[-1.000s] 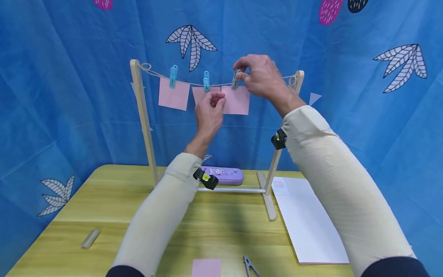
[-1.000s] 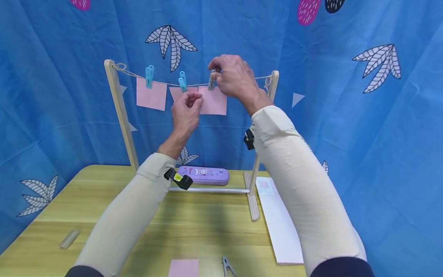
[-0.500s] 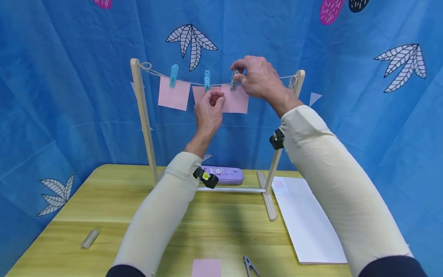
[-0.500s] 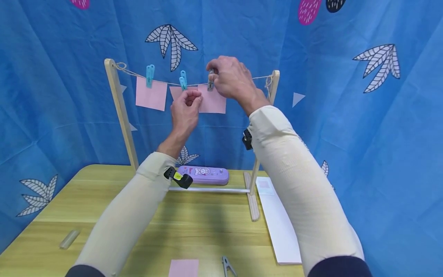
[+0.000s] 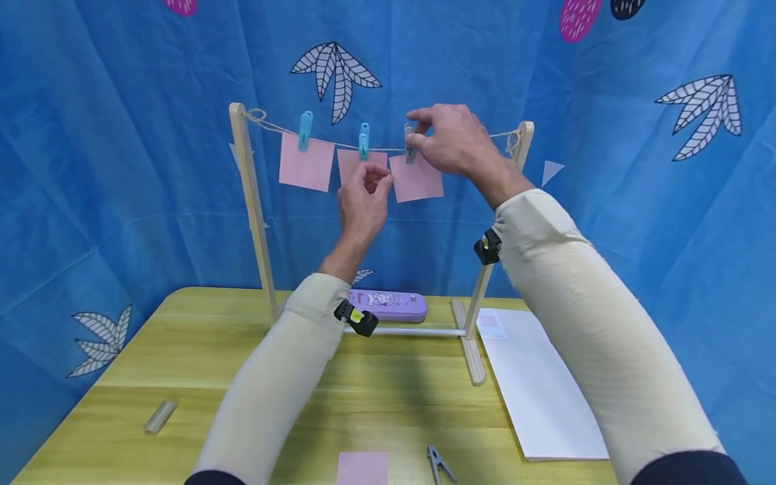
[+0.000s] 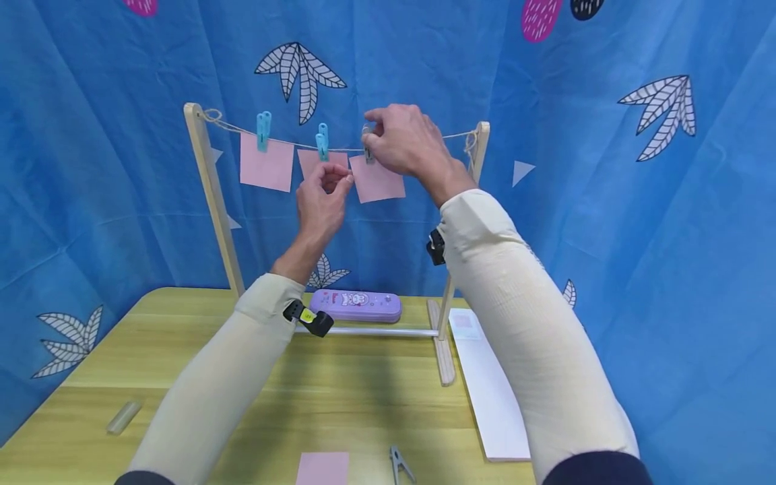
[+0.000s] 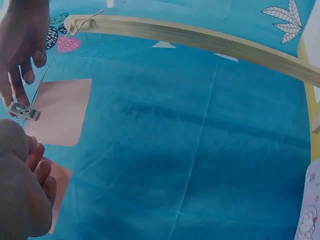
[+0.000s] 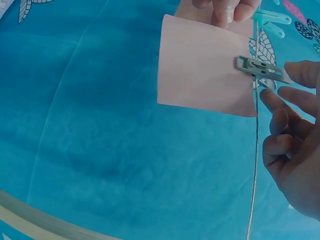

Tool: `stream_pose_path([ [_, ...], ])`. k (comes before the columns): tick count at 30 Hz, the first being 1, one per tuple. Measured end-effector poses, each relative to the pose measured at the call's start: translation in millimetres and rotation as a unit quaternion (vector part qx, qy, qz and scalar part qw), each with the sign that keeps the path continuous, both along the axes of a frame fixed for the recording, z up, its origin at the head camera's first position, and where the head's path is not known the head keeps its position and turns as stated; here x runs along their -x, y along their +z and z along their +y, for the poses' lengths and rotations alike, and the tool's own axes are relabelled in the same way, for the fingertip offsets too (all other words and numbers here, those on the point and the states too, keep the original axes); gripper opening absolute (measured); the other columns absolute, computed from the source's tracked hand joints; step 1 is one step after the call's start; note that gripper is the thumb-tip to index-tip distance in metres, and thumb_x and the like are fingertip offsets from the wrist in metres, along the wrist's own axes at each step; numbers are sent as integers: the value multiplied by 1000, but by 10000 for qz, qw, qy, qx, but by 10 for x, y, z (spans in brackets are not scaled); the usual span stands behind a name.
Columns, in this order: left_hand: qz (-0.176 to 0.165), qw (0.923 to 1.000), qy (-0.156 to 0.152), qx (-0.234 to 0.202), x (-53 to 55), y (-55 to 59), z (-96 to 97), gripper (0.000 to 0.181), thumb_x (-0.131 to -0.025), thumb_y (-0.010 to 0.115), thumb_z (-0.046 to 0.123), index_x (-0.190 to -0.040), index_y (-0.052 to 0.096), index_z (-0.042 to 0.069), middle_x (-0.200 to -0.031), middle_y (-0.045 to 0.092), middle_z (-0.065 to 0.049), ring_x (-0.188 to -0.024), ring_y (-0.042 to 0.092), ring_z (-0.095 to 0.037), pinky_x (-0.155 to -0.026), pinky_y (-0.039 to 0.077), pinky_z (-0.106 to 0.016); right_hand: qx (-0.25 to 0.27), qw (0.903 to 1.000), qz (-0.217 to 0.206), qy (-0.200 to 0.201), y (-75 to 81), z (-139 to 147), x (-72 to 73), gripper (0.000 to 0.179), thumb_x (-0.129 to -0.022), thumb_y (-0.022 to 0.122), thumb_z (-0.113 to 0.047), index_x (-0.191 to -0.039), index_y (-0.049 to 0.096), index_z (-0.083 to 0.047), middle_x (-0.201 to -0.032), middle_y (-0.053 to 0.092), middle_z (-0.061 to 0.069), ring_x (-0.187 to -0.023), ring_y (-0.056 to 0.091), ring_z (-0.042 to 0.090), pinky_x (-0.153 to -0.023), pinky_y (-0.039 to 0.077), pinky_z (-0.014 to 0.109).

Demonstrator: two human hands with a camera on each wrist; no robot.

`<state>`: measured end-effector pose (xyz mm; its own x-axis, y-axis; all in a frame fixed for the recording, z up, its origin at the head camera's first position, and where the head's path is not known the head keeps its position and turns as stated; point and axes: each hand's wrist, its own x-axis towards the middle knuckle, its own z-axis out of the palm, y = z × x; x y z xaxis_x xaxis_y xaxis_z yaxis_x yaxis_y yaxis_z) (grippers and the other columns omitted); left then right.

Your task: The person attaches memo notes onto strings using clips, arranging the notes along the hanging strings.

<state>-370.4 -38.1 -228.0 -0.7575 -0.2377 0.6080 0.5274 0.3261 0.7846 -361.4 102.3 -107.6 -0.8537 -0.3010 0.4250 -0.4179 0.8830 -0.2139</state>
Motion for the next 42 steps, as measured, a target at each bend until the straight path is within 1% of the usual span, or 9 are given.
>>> stream_pose_path([
  [3,109,9999,24,100,-23,-60,-24,16,-96,60,26,-105,64,14,-100,68,-3,-87,60,-14,-74,46,-27,121,9999,100,-19,-41,24,3,43,-98,47,-32,-138,55,-20,-122,63,4,-112,52,23,-87,43,38],
  [8,213,9996,32,191,-75,-166,-77,17,-96,61,25,-106,64,11,-99,67,-5,-88,60,-16,-73,47,-27,464,9984,324,-73,-126,72,-8,40,-98,48,-32,-135,58,-19,-120,60,7,-110,50,22,-93,44,40],
  [12,395,9981,47,460,-140,-272,-128,16,-95,62,23,-103,64,9,-97,65,-8,-86,58,-18,-73,47,-28,822,9949,590,-56,-211,130,-35,38,-97,48,-30,-132,59,-18,-120,58,9,-105,50,23,-91,44,39],
  [16,511,9956,29,790,-217,-405,-187,15,-94,62,21,-100,63,8,-96,64,-8,-84,59,-19,-75,48,-30,1114,9890,966,69,-349,200,-58,38,-96,48,-26,-131,59,-17,-117,58,12,-95,52,24,-86,44,39],
  [22,268,9939,-123,1059,-355,-593,-313,18,-95,60,26,-100,61,9,-97,64,-6,-87,59,-19,-82,48,-35,1464,9800,1306,341,-631,266,-126,39,-94,52,-24,-131,57,-15,-113,57,13,-89,54,25,-82,45,39],
  [26,61,9938,-188,1095,-445,-688,-386,18,-95,59,27,-101,60,10,-98,63,-5,-90,59,-19,-85,48,-37,1430,9798,1311,491,-830,294,-214,40,-94,53,-24,-132,55,-13,-116,58,13,-94,57,27,-86,47,44],
  [30,-203,9931,-160,1142,-525,-759,-454,19,-96,58,30,-103,59,12,-100,63,-3,-92,58,-18,-85,47,-37,1264,9830,1211,561,-1031,321,-297,42,-94,54,-25,-134,53,-13,-120,57,13,-97,57,27,-88,48,45],
  [37,-459,9865,-36,1572,-648,-928,-556,21,-97,57,32,-107,61,14,-104,63,-2,-99,56,-22,-86,44,-40,1136,9896,602,645,-1411,391,-450,48,-97,55,-29,-142,46,-16,-129,54,14,-108,58,31,-90,48,51],
  [42,-586,9807,-35,1867,-711,-1062,-609,26,-96,56,34,-112,63,15,-110,65,-1,-104,55,-23,-88,43,-40,1025,9920,184,713,-1662,480,-549,53,-98,52,-35,-147,39,-19,-141,49,14,-120,53,33,-96,44,55],
])
